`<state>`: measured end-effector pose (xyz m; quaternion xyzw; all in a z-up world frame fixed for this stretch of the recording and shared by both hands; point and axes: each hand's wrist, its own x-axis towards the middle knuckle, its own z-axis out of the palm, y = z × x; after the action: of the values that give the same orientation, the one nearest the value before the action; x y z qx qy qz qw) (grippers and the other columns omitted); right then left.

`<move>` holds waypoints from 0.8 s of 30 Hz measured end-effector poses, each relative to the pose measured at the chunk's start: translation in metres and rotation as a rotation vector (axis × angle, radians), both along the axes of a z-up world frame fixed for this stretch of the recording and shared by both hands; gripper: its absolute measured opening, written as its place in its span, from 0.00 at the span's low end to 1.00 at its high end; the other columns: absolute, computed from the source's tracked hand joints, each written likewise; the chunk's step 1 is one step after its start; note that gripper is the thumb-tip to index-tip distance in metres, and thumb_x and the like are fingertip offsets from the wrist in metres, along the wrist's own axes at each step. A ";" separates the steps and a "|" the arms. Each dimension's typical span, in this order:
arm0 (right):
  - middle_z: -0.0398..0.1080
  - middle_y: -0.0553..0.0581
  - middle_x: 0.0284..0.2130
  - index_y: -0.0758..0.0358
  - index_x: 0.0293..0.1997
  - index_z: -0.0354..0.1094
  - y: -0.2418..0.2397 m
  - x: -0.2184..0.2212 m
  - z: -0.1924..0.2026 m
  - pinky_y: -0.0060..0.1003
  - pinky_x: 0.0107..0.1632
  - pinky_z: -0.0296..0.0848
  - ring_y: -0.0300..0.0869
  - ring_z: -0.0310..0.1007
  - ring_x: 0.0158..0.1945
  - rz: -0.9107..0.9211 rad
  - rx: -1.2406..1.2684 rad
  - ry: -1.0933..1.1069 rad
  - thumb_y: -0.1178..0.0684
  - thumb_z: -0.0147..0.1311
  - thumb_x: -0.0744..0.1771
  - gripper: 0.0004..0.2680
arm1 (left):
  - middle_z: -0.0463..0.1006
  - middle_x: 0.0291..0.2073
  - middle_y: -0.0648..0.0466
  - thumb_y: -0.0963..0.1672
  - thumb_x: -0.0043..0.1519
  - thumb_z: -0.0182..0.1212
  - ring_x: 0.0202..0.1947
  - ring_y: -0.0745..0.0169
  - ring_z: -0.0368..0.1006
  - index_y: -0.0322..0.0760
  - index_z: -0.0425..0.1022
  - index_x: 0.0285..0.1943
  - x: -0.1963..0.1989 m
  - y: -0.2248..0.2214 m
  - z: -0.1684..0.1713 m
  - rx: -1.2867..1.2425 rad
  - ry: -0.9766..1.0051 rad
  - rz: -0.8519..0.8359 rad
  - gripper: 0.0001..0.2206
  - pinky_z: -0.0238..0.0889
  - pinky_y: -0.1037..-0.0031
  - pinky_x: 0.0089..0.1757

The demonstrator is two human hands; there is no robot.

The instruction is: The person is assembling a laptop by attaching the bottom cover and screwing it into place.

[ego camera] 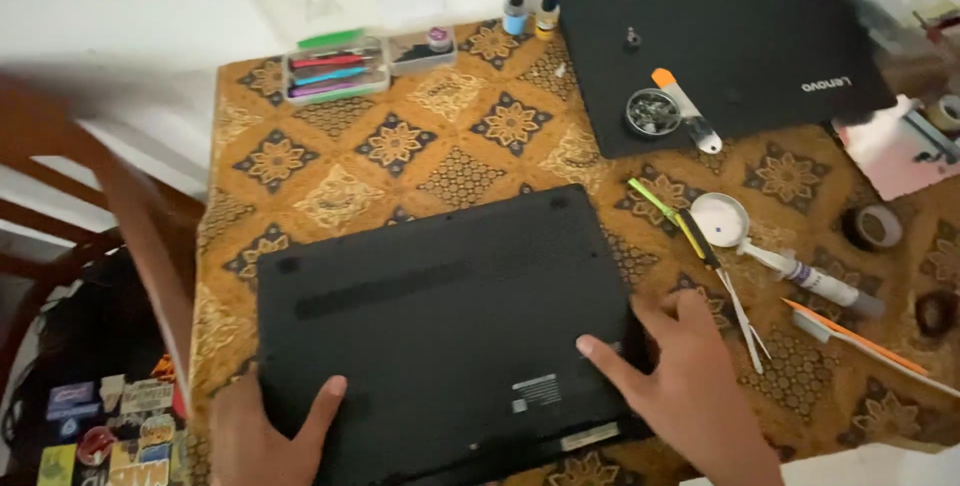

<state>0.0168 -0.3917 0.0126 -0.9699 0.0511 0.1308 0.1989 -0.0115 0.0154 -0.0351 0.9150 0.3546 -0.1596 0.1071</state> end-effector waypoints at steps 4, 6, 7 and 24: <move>0.56 0.54 0.36 0.52 0.61 0.63 0.007 0.003 0.003 0.35 0.43 0.66 0.44 0.62 0.37 -0.041 0.043 0.172 0.25 0.49 0.66 0.26 | 0.54 0.76 0.48 0.73 0.42 0.55 0.75 0.41 0.52 0.43 0.55 0.79 0.016 -0.006 0.010 -0.089 0.214 0.203 0.58 0.55 0.44 0.69; 0.57 0.55 0.40 0.50 0.70 0.57 0.010 0.002 0.009 0.37 0.46 0.68 0.46 0.62 0.43 -0.048 0.110 0.183 0.27 0.48 0.66 0.28 | 0.60 0.74 0.46 0.72 0.42 0.57 0.73 0.40 0.56 0.38 0.60 0.78 0.007 -0.005 -0.002 0.009 0.075 0.158 0.58 0.56 0.44 0.67; 0.57 0.55 0.40 0.50 0.70 0.57 0.008 0.000 0.002 0.37 0.46 0.68 0.46 0.62 0.43 -0.051 0.107 0.184 0.27 0.48 0.66 0.28 | 0.60 0.74 0.46 0.72 0.42 0.57 0.73 0.40 0.56 0.38 0.60 0.78 0.004 -0.007 -0.004 0.006 0.076 0.155 0.58 0.56 0.44 0.67; 0.74 0.63 0.51 0.61 0.59 0.73 -0.064 0.027 0.023 0.53 0.58 0.69 0.54 0.69 0.58 -0.260 -0.161 -0.132 0.38 0.57 0.66 0.20 | 0.55 0.73 0.48 0.66 0.44 0.66 0.71 0.43 0.51 0.47 0.67 0.75 -0.002 -0.037 0.028 -0.032 -0.063 0.274 0.49 0.61 0.40 0.60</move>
<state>0.0443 -0.4554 0.0353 -0.9744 0.1733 0.0353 0.1387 -0.0131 -0.0215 -0.0066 0.8608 0.4701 -0.1201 0.1534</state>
